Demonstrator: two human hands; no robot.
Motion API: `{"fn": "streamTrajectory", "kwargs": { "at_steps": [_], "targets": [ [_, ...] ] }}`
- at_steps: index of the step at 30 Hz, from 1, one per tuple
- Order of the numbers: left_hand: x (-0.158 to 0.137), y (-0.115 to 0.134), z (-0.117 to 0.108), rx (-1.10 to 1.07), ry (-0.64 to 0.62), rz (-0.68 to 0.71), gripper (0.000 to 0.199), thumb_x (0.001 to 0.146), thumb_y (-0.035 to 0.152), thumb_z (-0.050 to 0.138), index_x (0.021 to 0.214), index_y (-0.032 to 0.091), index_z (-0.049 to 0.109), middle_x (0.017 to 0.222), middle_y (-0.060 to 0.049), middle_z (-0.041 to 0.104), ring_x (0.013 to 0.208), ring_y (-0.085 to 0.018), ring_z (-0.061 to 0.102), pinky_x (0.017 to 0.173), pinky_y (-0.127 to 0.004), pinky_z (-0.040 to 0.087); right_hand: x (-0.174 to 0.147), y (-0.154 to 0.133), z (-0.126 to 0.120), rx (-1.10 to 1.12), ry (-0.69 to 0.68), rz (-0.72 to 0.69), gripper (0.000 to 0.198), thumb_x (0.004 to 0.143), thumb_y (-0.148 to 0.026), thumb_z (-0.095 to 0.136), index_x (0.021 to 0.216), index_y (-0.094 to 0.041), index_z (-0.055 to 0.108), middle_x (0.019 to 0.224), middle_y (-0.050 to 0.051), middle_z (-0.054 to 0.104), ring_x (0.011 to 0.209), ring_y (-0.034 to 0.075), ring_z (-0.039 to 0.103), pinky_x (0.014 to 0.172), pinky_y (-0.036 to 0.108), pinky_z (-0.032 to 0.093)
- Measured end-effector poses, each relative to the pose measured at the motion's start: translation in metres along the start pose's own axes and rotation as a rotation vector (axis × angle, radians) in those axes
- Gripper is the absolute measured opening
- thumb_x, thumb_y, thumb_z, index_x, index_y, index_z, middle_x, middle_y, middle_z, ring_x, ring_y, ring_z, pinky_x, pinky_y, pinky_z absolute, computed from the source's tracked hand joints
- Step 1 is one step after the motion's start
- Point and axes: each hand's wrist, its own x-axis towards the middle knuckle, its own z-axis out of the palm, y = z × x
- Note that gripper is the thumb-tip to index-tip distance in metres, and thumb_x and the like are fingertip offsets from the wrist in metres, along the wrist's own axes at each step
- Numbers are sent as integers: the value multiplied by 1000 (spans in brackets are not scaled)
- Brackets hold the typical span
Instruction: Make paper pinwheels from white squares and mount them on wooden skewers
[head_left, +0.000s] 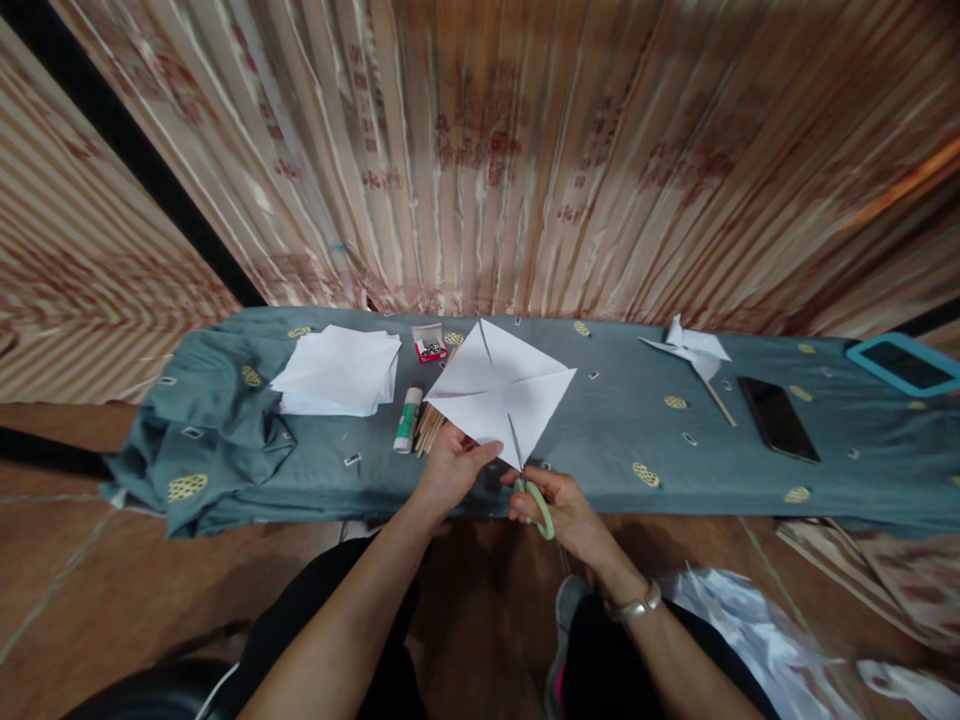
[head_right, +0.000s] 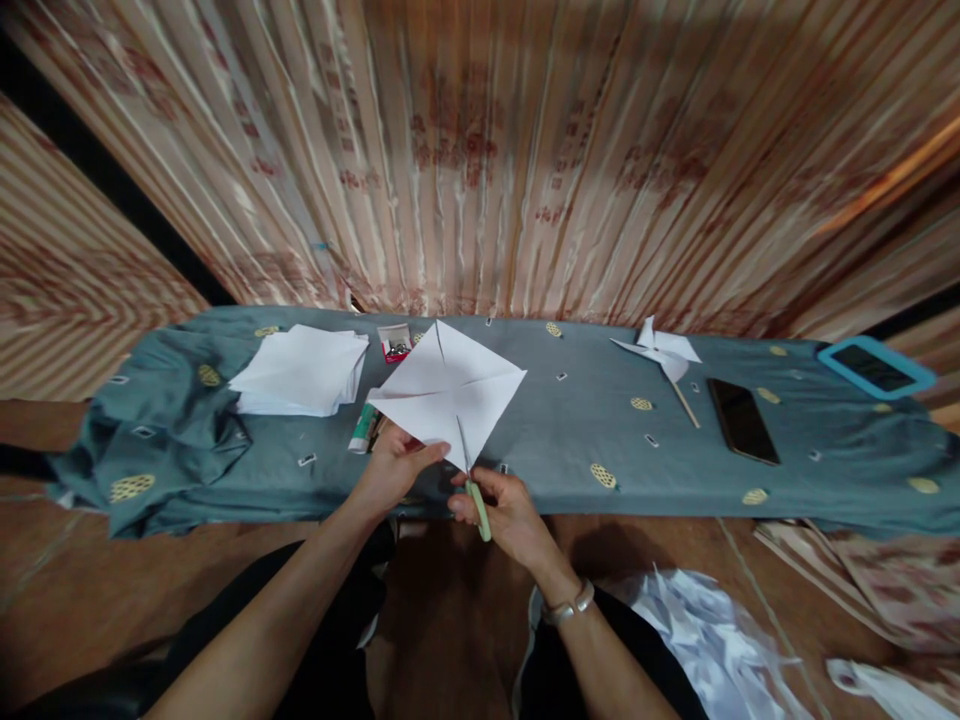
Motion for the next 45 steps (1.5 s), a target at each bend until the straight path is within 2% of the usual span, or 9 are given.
{"fn": "streamTrajectory", "kwargs": {
  "at_steps": [10,20,27,35,45],
  "targets": [
    [-1,2,-1,18,-17,-3,29,50,21,76,76,16,63,68,2,68,63,-14,59,66,-27,47,1,-4,4,70,31,73,49,62,-55,75,87,-15,63,58,-4,58,49,8,48,50,22,39],
    [-2,-7,-1,80,-43,0,28,53,21,72,77,17,59,67,2,65,63,-14,58,65,-27,46,1,-5,2,62,38,17,50,63,-58,73,88,-16,64,61,-2,61,54,10,53,54,24,44],
    [-1,-7,-1,64,-34,-12,36,51,21,74,84,16,60,75,1,67,70,-15,60,71,-28,48,1,-4,3,106,39,28,48,62,-55,76,86,-17,61,58,-4,59,50,8,50,49,21,40],
    [-3,-7,-2,56,-59,-18,29,51,19,74,77,16,61,70,2,66,65,-13,58,66,-26,46,2,-10,4,110,53,32,51,60,-57,76,86,-17,59,61,-3,61,52,9,53,51,22,43],
    [-4,-9,-2,55,-87,-57,28,51,21,74,75,15,63,71,1,66,67,-14,59,70,-28,46,1,-12,4,101,73,55,49,58,-57,77,81,-17,58,58,-3,61,50,8,53,48,21,42]
  ]
}}
